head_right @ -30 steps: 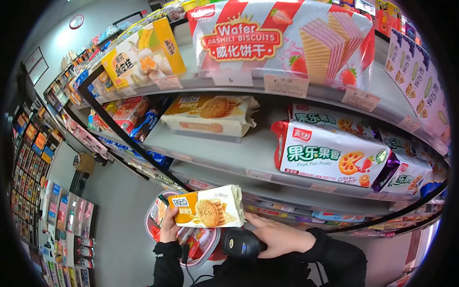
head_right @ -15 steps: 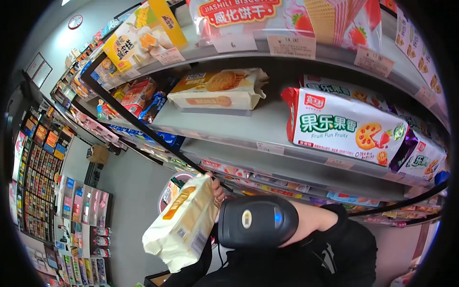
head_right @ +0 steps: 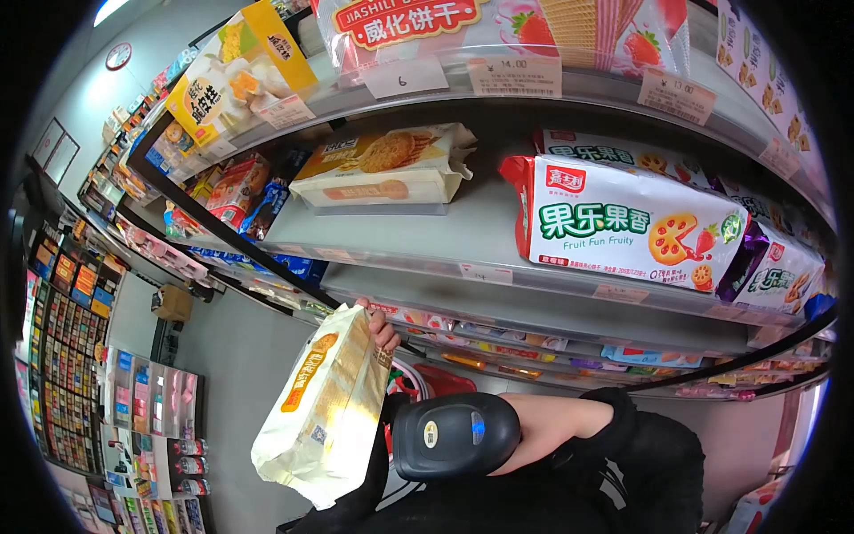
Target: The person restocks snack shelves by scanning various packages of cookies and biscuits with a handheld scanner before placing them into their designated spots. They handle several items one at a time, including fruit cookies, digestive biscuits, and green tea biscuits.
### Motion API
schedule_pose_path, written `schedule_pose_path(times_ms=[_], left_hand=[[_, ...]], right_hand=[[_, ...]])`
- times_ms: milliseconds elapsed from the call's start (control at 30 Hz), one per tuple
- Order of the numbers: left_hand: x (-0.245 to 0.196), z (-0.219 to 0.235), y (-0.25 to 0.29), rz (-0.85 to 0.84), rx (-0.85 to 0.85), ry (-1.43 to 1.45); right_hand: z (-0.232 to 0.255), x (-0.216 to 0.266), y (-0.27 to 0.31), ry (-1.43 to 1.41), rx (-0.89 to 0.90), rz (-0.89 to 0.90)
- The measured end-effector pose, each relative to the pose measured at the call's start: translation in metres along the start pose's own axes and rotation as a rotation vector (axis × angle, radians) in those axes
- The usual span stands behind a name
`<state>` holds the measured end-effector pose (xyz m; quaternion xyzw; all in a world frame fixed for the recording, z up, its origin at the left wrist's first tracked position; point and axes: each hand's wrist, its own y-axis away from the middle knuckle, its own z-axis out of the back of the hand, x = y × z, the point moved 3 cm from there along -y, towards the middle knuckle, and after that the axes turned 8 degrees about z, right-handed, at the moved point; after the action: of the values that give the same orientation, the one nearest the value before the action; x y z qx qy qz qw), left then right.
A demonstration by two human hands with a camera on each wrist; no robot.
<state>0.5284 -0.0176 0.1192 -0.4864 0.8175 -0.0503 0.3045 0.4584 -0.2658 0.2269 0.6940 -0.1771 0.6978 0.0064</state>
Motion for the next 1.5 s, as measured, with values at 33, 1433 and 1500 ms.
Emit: schedule_pose_path(times_ms=[33, 1433, 1500], left_hand=[[0.000, 0.001, 0.001, -0.005, 0.000, 0.002], [-0.186, -0.109, -0.081, -0.307, -0.556, -0.616], [-0.193, -0.100, -0.096, -0.267, -0.538, -0.643]], right_hand=[[0.000, 0.000, -0.002, 0.001, 0.003, -0.004], [0.071, 0.048, -0.064, -0.031, -0.769, 0.374], [0.078, 0.051, -0.068, 0.018, -0.747, 0.423]])
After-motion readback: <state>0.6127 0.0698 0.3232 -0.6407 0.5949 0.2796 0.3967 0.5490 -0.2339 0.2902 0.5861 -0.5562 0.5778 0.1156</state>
